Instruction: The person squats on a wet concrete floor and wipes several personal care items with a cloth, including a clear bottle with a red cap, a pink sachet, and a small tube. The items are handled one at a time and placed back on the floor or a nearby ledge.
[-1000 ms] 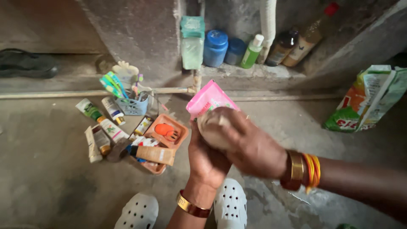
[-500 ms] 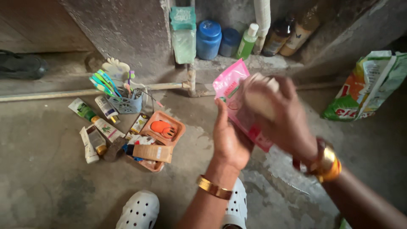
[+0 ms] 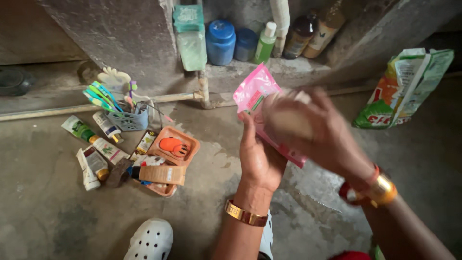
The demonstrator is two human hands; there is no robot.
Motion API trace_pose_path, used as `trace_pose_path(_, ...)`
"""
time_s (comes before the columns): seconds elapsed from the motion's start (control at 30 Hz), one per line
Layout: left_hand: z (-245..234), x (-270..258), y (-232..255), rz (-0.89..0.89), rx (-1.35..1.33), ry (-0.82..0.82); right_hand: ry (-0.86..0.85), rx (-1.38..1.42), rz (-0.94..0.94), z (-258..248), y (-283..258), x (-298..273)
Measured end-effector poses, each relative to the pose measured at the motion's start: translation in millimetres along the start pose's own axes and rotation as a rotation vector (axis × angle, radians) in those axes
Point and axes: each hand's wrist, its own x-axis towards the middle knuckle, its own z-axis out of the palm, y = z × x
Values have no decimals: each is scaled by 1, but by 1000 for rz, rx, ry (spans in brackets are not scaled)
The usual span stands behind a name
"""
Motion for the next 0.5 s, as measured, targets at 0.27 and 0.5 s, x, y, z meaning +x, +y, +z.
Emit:
trace_pose_path(0.27, -2, 5, -8, 19, 11, -52, -3, 10, -1, -3, 1, -9)
trace_pose_path(0.5, -1, 4, -3, -71, 42, -29, 21, -50, -48, 9, -15, -15)
